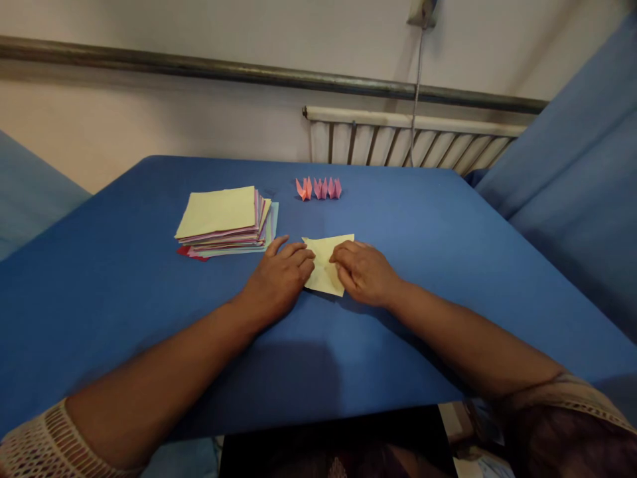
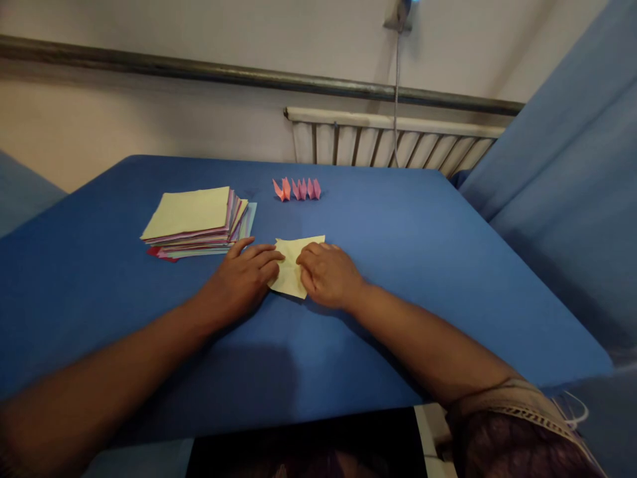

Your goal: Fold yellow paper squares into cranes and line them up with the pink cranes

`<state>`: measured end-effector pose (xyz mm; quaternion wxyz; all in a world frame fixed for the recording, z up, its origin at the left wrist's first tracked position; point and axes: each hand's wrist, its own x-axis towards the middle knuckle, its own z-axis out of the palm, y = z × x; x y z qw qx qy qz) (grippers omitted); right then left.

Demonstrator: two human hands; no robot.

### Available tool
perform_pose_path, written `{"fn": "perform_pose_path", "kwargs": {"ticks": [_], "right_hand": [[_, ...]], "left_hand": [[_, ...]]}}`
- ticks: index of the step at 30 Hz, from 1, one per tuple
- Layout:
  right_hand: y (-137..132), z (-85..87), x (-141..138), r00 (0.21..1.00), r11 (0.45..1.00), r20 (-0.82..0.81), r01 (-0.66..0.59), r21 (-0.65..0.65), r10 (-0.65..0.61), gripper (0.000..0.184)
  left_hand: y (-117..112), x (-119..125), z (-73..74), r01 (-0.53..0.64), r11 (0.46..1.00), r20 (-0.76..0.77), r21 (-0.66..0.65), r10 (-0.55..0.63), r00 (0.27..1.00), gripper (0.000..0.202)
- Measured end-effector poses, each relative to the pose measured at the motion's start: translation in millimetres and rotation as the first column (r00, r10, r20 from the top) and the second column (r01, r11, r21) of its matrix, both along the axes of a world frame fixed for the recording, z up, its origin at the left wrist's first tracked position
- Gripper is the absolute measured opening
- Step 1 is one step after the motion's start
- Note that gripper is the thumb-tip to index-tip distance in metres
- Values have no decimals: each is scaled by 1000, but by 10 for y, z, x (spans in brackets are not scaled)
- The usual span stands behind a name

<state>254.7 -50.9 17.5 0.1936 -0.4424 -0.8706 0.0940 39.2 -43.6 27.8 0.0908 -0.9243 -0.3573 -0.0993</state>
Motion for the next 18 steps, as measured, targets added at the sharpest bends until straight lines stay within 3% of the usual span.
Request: {"fn": "perform_pose_path", "kwargs": {"ticks": [3,6,12,15,18], "right_hand": [[248,-162,188,994,993,-28,-104,-61,102,55],[368,-280,292,985,977,-38,-173,-125,170,69],[310,-274,251,988,985,-27,-151,-79,149,63],[330,-270,264,984,981,-63,-174,-81,169,63],[379,-283,303,969,964,-107,-234,-127,221,76]], "left_hand": [[-12,-29,-9,-70,997,0,-37,70,998,29],[-76,-21,21,-130,991,-28,-44,129,991,31],[-132,21,46,-96,995,-51,11,97,994,29],[-81,6,40,-160,985,-111,-61,152,982,27],[-6,-38,13,-228,965,-54,-133,222,973,25]]}}
